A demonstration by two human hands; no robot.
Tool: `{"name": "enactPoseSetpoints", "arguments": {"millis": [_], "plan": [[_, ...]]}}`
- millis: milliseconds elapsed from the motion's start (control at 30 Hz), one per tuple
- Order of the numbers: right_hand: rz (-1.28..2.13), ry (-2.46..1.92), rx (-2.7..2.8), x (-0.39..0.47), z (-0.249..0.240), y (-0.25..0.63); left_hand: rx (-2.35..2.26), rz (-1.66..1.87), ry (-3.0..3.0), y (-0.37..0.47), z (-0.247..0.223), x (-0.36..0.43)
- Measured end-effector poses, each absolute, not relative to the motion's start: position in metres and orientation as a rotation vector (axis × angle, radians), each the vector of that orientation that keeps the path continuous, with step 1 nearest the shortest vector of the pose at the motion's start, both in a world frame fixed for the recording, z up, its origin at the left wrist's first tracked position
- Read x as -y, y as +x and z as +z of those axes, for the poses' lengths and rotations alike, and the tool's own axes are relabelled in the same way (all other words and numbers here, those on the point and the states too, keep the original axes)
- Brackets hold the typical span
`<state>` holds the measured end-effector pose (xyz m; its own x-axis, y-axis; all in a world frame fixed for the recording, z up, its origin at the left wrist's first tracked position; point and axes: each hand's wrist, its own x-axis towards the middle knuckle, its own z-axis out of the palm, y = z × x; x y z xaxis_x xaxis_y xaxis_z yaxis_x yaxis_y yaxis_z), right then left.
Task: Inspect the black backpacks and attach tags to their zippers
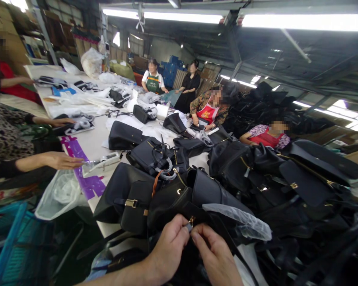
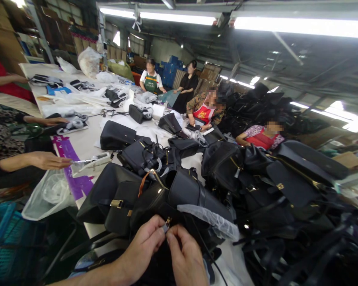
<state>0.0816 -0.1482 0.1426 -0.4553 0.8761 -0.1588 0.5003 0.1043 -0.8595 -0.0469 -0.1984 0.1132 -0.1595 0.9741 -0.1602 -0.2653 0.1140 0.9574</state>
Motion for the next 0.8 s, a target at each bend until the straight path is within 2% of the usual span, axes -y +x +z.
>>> {"name": "enactPoseSetpoints", "arguments": {"millis": [233,567,800], "plan": [[1.875,-1.032,1.746,0.148,0.161,0.084,-1.216,1.349,0.831,-0.046,0.110,0.197],[1.694,-1.152,1.835,0.146,0.147,0.079,-1.165,1.324,0.833,-0.050,0.110,0.200],[1.943,-0.996,1.308,0.152,0.135,0.082,-1.144,1.335,0.745,-0.046,0.108,0.198]]}}
